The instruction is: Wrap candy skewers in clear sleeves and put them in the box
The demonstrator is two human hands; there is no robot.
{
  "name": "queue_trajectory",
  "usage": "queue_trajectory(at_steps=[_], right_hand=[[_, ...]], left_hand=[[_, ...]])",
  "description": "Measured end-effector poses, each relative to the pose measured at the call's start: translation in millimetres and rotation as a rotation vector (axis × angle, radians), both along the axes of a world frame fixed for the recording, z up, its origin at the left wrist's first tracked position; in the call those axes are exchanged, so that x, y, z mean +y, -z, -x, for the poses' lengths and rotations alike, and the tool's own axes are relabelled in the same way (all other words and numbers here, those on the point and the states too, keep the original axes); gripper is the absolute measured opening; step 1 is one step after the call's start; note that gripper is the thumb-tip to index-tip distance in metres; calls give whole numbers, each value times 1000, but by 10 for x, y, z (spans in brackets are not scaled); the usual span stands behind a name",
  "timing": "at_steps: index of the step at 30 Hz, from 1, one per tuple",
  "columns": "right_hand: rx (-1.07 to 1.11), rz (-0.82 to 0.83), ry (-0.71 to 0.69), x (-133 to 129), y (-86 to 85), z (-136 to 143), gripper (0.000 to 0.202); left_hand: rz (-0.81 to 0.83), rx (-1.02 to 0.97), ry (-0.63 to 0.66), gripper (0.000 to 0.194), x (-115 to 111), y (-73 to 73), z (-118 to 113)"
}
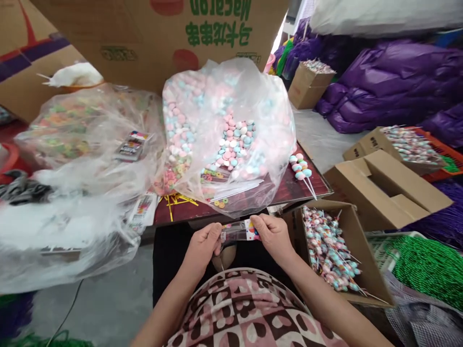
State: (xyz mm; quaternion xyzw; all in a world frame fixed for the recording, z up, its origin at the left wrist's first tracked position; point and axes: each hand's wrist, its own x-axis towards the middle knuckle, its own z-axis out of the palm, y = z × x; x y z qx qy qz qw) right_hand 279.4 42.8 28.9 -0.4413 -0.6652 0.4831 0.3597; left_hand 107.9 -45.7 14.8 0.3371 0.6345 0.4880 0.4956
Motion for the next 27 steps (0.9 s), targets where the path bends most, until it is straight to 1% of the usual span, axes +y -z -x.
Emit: queue_trajectory(at_steps=[1, 3, 5, 7, 9, 10, 11, 12, 13, 14, 16, 18, 19, 21, 24, 26, 27], right_hand=[[-11, -15, 10, 20, 9, -43, 51], [-23, -34, 36, 60, 19, -127, 52], [-31, -40, 49, 102, 11, -208, 52], [-66, -61, 20, 160, -14, -297, 53], [-133, -91, -3, 262, -45, -419, 49], [-171, -113, 23, 337, -60, -497, 45], [-217, -144, 77, 431, -73, -586, 39], [-265, -180, 159, 539, -83, -683, 34], [-325, -246, 264, 659, -91, -783, 32], [-432, -311, 321, 781, -97, -880, 31], [-703, -362, 387, 1006, -101, -1035, 32], [-941, -340, 374, 1167, -95, -1113, 32], [-1026, -321, 350, 1219, -88, -1122, 32], [-1124, -283, 302, 1278, -66, -1100, 31], [-1154, -236, 303, 1307, -26, -1053, 31], [-1085, -225, 356, 1300, -10, -1065, 31], [-1003, -226, 393, 1283, -9, -1087, 30]], left_hand=[[-7, 19, 14, 49, 32, -1, -25], [-7, 36, 57, 43, 97, -24, -78], [12, -1, 99, 37, 157, -60, -128], [20, -60, 103, 33, 203, -87, -160], [-12, -111, 45, 33, 229, -92, -166], [-32, -141, 2, 33, 235, -86, -159], [-49, -175, -40, 31, 236, -75, -147], [-61, -214, -77, 30, 234, -63, -132], [-67, -255, -108, 29, 230, -49, -116], [-69, -299, -128, 28, 225, -36, -102], [-72, -392, -161, 27, 216, -18, -84], [-79, -474, -197, 27, 209, -12, -78], [-85, -506, -214, 27, 207, -13, -78], [-101, -553, -244, 27, 202, -17, -75], [-124, -615, -265, 26, 197, -22, -52], [-144, -661, -276, 24, 195, -21, -23], [-155, -682, -279, 23, 194, -19, -7]])
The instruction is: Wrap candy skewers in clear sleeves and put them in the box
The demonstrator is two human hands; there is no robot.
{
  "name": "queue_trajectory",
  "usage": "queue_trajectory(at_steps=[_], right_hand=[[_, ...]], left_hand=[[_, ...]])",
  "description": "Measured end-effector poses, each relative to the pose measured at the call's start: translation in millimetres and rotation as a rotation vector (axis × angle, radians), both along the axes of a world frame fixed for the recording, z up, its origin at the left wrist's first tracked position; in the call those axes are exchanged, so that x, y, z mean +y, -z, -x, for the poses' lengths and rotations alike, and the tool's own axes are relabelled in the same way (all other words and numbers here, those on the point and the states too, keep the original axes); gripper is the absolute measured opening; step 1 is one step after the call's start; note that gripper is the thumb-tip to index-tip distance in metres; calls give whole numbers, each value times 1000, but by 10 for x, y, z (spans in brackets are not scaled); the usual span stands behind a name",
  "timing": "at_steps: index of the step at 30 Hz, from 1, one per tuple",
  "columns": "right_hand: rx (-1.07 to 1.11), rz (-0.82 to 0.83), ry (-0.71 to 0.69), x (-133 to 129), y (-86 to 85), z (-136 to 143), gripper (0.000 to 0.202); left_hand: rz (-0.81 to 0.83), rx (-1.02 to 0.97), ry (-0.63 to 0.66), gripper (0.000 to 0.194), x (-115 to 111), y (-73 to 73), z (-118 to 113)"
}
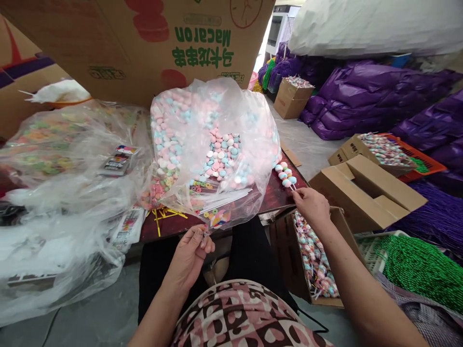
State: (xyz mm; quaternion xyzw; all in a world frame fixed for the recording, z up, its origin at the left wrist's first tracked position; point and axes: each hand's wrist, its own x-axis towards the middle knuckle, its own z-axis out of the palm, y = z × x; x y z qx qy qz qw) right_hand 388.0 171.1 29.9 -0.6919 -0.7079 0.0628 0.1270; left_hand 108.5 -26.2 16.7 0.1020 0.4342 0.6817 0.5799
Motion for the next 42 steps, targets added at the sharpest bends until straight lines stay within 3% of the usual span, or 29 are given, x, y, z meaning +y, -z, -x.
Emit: queue_trajectory(at_steps=[5, 7, 9, 12, 16, 20, 28, 34, 42], right_hand=[[439, -118, 18, -285, -80, -163, 28], [669, -109, 23, -471, -141, -190, 25], [767, -58, -49, -657, -206, -172, 22], [743, -42, -287, -870, -295, -74, 13], [679, -4, -630, -959, -387, 77, 9], [592, -56, -800, -942, -451, 148, 7], [387, -181, -931, -906, -546, 115, 11], [412, -120, -901, -894, -543, 103, 8], [489, -23, -863, -899, -455, 85, 4]], left_hand=[[-60, -81, -10, 25, -25, 37, 76], [-79, -99, 2, 26, -44, 67, 97], [-92, -94, 15, 27, -62, 98, 110], [-96, -60, 20, 27, -82, 131, 116], [-99, -25, 12, 26, -108, 149, 127], [-114, 12, 9, 26, -142, 162, 167], [-95, 222, 8, 25, -186, 141, 326], [-84, 419, 26, 22, -211, 135, 436], [-52, 474, 24, 23, -229, 121, 451]])
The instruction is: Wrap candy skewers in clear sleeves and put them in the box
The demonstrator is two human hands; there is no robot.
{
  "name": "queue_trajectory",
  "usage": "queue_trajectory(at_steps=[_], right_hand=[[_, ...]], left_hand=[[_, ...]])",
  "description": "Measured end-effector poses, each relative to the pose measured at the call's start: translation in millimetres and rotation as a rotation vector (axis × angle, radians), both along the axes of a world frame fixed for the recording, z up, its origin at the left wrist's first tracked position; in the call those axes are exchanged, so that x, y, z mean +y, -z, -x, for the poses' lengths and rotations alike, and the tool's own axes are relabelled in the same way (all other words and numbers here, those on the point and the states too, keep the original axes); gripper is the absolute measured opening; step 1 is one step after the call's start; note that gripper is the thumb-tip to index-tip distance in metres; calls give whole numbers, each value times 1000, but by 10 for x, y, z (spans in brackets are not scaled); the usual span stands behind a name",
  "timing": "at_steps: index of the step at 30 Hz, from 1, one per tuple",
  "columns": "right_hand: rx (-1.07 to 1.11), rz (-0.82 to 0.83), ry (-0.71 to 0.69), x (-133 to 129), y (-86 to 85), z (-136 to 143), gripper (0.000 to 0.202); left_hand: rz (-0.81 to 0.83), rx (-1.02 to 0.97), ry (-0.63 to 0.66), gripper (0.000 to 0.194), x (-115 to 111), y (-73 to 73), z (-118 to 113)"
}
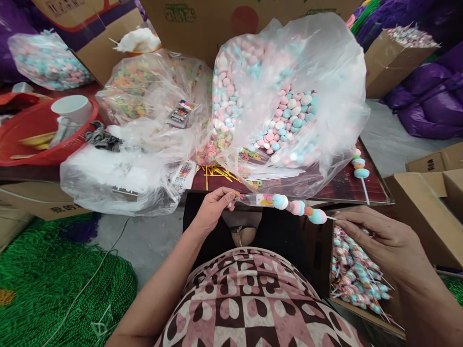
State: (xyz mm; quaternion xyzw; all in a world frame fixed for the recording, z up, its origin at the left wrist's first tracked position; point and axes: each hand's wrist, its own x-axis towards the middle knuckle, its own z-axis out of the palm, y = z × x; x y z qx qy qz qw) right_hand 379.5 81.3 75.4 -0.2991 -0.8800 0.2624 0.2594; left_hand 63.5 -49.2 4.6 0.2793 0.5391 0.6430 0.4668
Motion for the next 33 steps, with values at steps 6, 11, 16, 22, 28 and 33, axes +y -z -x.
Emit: queue_trajectory(at_steps=[6, 11, 16, 22, 28, 33], right_hand=[[14, 37, 45, -13, 3, 7, 4], [42, 104, 69, -45, 60, 42, 3], [44, 176, 94, -9, 167, 11, 6], [9, 254, 149, 21, 170, -4, 14], [-14, 314, 116, -13, 193, 39, 24], [-44, 161, 170, -37, 266, 37, 31]], left_hand=[[16, 154, 63, 23, -26, -69, -17], [11, 197, 34, 23, -30, -76, -5], [40, 266, 40, 25, -45, -97, -11], [51, 372, 56, 25, -63, -202, -6], [57, 382, 103, 22, -59, -271, -49], [75, 386, 119, 21, -58, -313, -59]])
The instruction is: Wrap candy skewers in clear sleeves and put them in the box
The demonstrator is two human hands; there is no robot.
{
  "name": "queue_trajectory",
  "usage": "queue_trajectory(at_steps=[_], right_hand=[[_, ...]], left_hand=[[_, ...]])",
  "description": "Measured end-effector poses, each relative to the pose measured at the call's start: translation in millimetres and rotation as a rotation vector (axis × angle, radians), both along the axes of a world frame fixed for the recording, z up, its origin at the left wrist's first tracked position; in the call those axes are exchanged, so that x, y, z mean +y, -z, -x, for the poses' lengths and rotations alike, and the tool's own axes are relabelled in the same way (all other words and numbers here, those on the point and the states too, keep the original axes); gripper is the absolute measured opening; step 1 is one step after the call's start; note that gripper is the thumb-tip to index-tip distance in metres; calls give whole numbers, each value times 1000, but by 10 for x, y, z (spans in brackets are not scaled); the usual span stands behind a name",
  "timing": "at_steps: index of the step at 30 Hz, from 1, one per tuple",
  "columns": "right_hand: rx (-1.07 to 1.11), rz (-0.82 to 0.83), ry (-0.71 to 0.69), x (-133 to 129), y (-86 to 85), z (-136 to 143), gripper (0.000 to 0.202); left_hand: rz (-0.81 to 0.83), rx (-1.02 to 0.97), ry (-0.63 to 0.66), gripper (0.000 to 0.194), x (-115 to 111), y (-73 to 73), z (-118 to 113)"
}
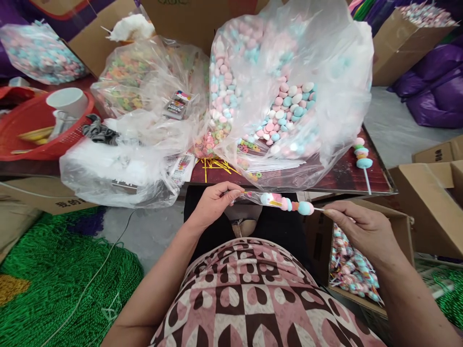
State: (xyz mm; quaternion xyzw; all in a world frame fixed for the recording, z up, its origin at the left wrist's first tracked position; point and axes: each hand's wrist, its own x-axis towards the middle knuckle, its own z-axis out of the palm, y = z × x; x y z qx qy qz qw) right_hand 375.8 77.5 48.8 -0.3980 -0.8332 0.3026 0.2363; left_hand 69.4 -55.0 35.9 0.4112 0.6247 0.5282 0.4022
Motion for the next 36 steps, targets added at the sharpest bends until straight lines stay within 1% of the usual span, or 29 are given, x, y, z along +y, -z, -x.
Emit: queue_trajectory(at_steps=[2, 6, 7, 9, 11, 13, 16, 20, 22, 24, 26, 28, 32, 34, 36], right_hand=[[-8, -42, -24, -2, 21, 1, 32], [-6, -42, -162, -24, 71, 41, 31], [2, -29, -166, -37, 84, 59, 30], [17, 20, -132, -73, 104, 104, 27], [19, 99, -102, -116, 113, 161, 25], [27, 181, -101, -160, 116, 226, 26], [93, 276, -83, -222, 123, 326, 26], [216, 417, -6, -311, 162, 460, 26], [284, 470, 39, -356, 201, 528, 27], [331, 506, 65, -399, 248, 598, 27], [351, 543, 68, -448, 292, 670, 26], [368, 594, 64, -507, 323, 746, 26], [403, 673, 94, -628, 341, 894, 27], [409, 685, 112, -660, 337, 939, 28], [392, 692, 94, -666, 336, 949, 30]], left_hand=[[10, -12, 0, 22, 1, -13, 6], [42, -27, 36, 21, 10, -36, -3], [46, -24, 47, 21, 13, -40, -10], [45, -21, 65, 22, 24, -47, -25], [39, -35, 79, 22, 38, -49, -36], [21, -81, 75, 23, 56, -49, -43], [-54, -250, 21, 27, 79, -51, -51], [-151, -568, -66, 59, 80, -66, -95], [-181, -652, -80, 66, 73, -72, -144], [-186, -691, -53, 61, 73, -77, -211], [-185, -720, -13, 51, 86, -82, -290], [-195, -741, -10, 43, 112, -87, -369], [-182, -762, -77, 41, 165, -76, -479], [-180, -774, -104, 39, 182, -57, -488], [-194, -796, -149, 38, 197, -35, -469]])
